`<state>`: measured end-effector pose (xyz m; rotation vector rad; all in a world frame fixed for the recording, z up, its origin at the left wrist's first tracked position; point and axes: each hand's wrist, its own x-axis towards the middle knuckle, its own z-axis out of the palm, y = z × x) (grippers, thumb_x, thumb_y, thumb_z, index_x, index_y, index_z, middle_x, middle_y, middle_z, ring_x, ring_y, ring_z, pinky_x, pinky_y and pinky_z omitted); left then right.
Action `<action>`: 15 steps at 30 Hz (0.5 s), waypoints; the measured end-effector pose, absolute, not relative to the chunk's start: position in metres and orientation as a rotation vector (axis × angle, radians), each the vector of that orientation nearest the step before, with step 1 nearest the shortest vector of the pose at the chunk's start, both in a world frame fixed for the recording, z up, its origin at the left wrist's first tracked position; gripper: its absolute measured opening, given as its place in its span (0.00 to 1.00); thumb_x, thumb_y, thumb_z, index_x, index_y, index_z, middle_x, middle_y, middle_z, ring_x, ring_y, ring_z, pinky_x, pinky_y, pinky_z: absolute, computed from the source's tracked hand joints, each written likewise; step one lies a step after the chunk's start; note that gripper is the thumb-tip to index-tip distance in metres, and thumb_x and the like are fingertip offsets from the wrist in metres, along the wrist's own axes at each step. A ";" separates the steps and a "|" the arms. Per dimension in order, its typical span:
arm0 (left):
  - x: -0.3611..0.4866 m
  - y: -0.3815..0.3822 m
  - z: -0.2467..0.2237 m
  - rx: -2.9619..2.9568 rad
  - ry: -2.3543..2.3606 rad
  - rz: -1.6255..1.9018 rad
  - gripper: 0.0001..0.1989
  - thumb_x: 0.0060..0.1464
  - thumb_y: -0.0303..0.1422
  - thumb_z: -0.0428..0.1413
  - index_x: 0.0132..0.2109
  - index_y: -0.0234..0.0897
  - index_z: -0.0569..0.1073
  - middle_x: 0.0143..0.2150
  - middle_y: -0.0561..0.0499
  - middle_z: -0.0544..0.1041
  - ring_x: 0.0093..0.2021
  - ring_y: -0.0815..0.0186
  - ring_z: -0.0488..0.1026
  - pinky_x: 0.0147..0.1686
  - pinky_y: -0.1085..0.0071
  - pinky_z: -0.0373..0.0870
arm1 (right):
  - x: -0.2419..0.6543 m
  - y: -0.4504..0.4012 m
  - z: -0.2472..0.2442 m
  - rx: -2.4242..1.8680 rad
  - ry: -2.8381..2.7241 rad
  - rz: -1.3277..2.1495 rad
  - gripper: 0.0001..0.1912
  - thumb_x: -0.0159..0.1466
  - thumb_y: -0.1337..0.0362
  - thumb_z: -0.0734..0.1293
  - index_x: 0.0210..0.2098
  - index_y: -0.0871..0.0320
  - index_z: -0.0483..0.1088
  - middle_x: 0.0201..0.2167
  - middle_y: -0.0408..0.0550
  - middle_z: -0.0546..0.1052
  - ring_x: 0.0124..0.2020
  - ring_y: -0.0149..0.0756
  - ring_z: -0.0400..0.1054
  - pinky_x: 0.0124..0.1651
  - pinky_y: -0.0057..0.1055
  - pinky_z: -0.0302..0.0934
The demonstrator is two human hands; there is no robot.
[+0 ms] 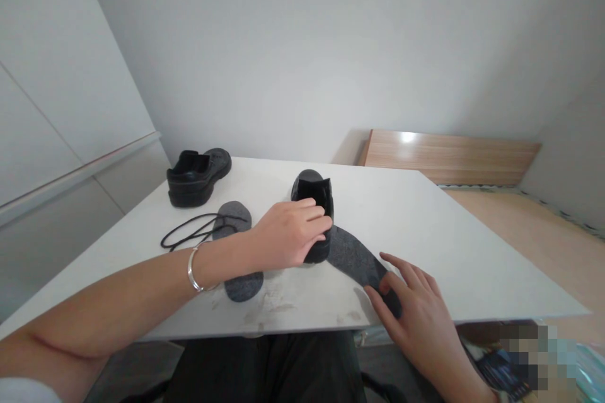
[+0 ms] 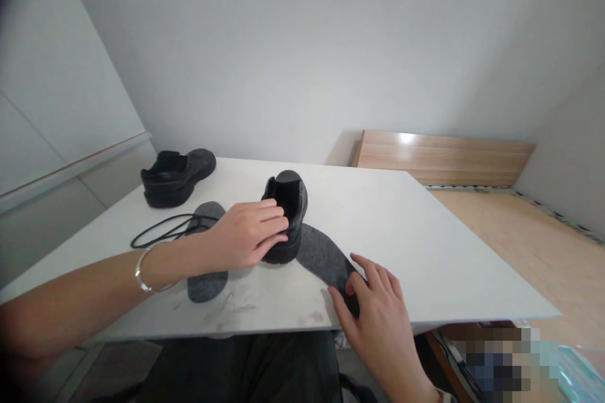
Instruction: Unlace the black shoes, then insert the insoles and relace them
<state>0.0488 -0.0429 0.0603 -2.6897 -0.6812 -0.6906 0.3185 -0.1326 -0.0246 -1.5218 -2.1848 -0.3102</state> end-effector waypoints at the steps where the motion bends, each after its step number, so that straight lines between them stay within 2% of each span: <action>1: 0.052 -0.047 0.058 -2.713 -0.658 -0.681 0.10 0.65 0.29 0.50 0.33 0.36 0.69 0.32 0.49 0.72 0.33 0.63 0.66 0.32 0.66 0.63 | 0.318 -0.130 -0.027 -1.541 -2.169 -0.303 0.16 0.67 0.52 0.65 0.30 0.55 0.64 0.56 0.58 0.71 0.55 0.53 0.65 0.53 0.50 0.61; 4: 0.058 -0.055 0.054 -2.758 -0.601 -0.659 0.09 0.64 0.28 0.50 0.33 0.36 0.68 0.31 0.49 0.72 0.33 0.63 0.66 0.31 0.66 0.63 | 0.311 -0.120 -0.031 -1.591 -2.178 -0.253 0.17 0.66 0.52 0.67 0.28 0.55 0.62 0.56 0.59 0.71 0.53 0.53 0.67 0.51 0.49 0.64; 8: 0.059 -0.059 0.050 -2.750 -0.599 -0.697 0.10 0.64 0.29 0.50 0.33 0.36 0.68 0.30 0.49 0.72 0.32 0.63 0.67 0.30 0.66 0.62 | 0.307 -0.111 -0.029 -1.643 -2.224 -0.235 0.07 0.65 0.61 0.67 0.35 0.56 0.66 0.48 0.57 0.75 0.46 0.49 0.69 0.47 0.46 0.66; 11: 0.060 -0.061 0.046 -2.743 -0.679 -0.730 0.10 0.65 0.30 0.50 0.34 0.36 0.69 0.31 0.48 0.73 0.33 0.63 0.68 0.30 0.66 0.62 | 0.321 -0.111 -0.029 -1.644 -2.204 -0.334 0.04 0.64 0.62 0.65 0.37 0.56 0.67 0.43 0.55 0.75 0.43 0.48 0.70 0.46 0.45 0.66; 15: 0.064 -0.067 0.043 -2.946 -0.818 -0.852 0.09 0.65 0.36 0.54 0.38 0.34 0.71 0.35 0.47 0.75 0.35 0.64 0.71 0.32 0.68 0.66 | 0.349 -0.118 -0.039 -1.618 -2.091 -0.393 0.10 0.67 0.59 0.61 0.31 0.55 0.66 0.42 0.57 0.74 0.43 0.48 0.70 0.45 0.45 0.66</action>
